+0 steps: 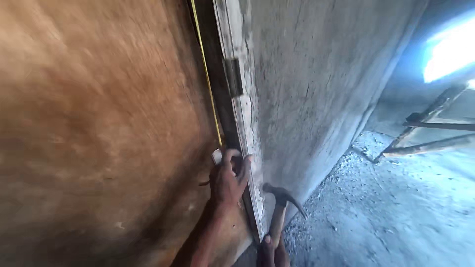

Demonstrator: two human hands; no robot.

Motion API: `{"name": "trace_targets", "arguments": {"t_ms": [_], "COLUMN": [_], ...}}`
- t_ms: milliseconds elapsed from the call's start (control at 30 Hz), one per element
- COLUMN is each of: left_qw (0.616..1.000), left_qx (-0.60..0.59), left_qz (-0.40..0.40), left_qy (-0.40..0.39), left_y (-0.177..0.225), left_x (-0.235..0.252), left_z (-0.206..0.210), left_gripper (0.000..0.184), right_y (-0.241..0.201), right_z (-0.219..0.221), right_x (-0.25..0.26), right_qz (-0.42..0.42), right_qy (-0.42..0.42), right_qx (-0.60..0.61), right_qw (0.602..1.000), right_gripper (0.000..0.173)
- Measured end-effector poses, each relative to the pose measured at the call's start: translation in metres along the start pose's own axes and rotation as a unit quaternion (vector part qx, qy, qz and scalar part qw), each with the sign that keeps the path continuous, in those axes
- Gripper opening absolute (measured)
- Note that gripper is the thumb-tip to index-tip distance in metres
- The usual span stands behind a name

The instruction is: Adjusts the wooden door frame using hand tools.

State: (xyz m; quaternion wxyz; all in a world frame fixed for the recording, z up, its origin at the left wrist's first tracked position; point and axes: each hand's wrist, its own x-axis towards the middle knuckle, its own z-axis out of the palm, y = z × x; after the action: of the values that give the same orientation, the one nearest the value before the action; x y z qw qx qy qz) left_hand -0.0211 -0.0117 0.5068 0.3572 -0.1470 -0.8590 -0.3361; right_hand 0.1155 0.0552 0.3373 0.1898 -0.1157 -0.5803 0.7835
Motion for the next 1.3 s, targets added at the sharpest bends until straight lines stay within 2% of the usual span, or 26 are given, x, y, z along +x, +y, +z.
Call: {"name": "trace_targets", "arguments": {"t_ms": [100,167,267,400,600,933,1133,1233,1300], "left_qw": [1.000,1.000,0.993,0.986,0.996,0.998,0.995,0.994,0.989], "left_qx": [-0.005,0.024,0.083,0.131,0.032,-0.023,-0.070,-0.058,-0.040], "left_qz": [-0.008,-0.014,-0.046,-0.027,-0.006,0.039,0.062,0.037,0.024], "left_qy": [-0.004,-0.015,-0.073,-0.100,-0.079,-0.050,-0.032,-0.086,-0.138], "left_y": [0.029,0.041,0.052,0.055,0.044,0.035,0.029,0.027,0.028], "left_x": [0.047,0.073,0.100,0.106,0.108,0.105,0.110,0.106,0.110], "left_z": [-0.026,-0.040,-0.056,-0.056,-0.050,-0.044,-0.040,-0.050,-0.060], "left_gripper": [0.037,0.040,0.050,0.049,0.041,0.038,0.032,0.034,0.037], "right_y": [-0.068,-0.093,-0.112,-0.136,-0.157,-0.173,-0.182,-0.194,-0.193], "right_z": [0.035,0.054,0.063,0.064,0.067,0.051,0.040,0.046,0.060], "right_x": [0.007,0.019,0.027,0.025,0.021,0.015,0.032,0.035,0.040], "right_qz": [0.005,0.033,0.070,0.105,0.122,0.037,-0.076,-0.101,-0.127], "right_qy": [0.015,-0.003,-0.022,-0.022,-0.023,0.034,0.028,0.025,0.043], "right_qx": [0.031,0.031,0.025,0.027,0.012,-0.091,-0.197,-0.215,-0.176], "right_qw": [0.999,0.999,0.997,0.994,0.992,0.995,0.977,0.971,0.975], "right_gripper": [0.031,0.034,0.039,0.035,0.033,0.037,0.053,0.056,0.061]}}
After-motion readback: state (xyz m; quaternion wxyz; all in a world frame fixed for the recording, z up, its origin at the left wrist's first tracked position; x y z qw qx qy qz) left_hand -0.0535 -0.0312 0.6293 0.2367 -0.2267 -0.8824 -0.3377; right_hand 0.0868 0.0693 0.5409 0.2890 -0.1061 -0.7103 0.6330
